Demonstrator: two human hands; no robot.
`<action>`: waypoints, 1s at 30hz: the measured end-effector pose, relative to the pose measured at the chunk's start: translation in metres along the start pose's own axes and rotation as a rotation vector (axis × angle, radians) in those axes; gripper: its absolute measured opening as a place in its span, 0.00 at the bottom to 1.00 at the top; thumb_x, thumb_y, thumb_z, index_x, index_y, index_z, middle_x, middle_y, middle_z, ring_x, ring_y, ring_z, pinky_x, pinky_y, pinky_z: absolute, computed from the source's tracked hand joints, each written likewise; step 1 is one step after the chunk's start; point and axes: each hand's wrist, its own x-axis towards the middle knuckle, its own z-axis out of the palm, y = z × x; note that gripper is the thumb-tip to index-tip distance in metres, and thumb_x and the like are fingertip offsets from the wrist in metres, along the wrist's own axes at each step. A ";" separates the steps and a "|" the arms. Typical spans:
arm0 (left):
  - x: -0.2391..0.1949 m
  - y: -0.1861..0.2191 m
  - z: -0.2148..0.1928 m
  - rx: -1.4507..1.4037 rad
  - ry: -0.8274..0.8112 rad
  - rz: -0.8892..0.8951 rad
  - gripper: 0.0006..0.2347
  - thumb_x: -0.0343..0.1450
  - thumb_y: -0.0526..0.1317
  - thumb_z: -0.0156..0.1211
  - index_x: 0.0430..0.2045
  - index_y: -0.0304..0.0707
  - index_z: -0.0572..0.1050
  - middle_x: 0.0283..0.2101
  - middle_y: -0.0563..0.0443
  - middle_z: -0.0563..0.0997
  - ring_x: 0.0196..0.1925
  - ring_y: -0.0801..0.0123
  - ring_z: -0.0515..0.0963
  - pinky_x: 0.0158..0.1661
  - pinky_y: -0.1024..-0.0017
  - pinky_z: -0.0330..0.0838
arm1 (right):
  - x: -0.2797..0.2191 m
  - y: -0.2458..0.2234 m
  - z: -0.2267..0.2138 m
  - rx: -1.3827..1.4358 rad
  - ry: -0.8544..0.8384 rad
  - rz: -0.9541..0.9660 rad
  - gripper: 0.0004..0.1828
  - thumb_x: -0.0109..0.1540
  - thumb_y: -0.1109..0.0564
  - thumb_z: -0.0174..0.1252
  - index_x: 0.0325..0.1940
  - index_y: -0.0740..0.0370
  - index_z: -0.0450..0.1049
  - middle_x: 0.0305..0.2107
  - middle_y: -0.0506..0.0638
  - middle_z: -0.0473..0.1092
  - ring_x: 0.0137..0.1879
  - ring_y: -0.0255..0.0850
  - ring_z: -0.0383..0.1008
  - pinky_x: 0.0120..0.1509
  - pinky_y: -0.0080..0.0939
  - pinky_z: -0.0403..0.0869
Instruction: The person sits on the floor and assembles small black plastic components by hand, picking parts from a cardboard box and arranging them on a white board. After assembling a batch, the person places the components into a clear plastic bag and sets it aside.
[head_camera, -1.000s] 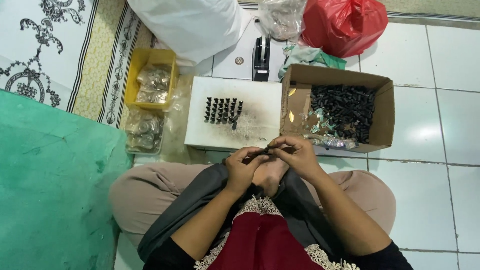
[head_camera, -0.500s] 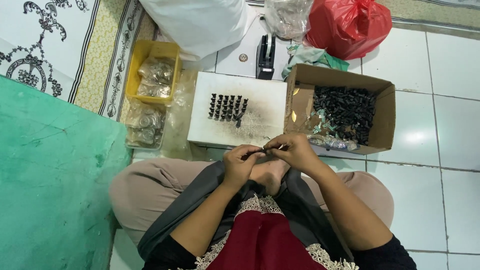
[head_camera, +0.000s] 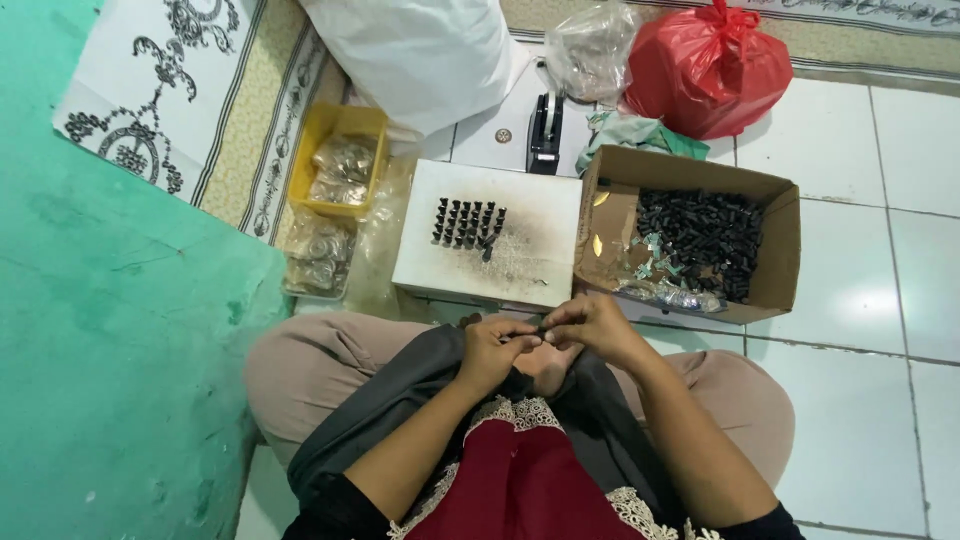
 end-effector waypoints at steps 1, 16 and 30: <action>0.000 -0.004 0.004 0.016 -0.002 0.003 0.07 0.61 0.27 0.73 0.29 0.32 0.86 0.28 0.37 0.86 0.31 0.62 0.87 0.28 0.73 0.80 | -0.002 0.003 -0.003 0.014 0.000 -0.008 0.12 0.51 0.69 0.70 0.39 0.71 0.84 0.29 0.65 0.81 0.34 0.47 0.83 0.40 0.46 0.82; 0.056 0.029 0.097 -0.030 -0.079 -0.178 0.10 0.62 0.25 0.73 0.35 0.22 0.82 0.37 0.25 0.84 0.39 0.51 0.86 0.40 0.60 0.85 | 0.033 0.049 -0.093 -0.021 0.108 -0.171 0.12 0.50 0.73 0.67 0.36 0.67 0.83 0.26 0.64 0.78 0.28 0.49 0.80 0.36 0.44 0.79; 0.065 0.004 0.116 -0.014 -0.114 -0.418 0.11 0.61 0.21 0.71 0.35 0.15 0.80 0.36 0.21 0.82 0.38 0.42 0.86 0.40 0.59 0.87 | 0.023 0.084 -0.088 -0.230 0.258 -0.065 0.12 0.50 0.65 0.75 0.37 0.59 0.85 0.32 0.58 0.81 0.43 0.54 0.82 0.47 0.48 0.78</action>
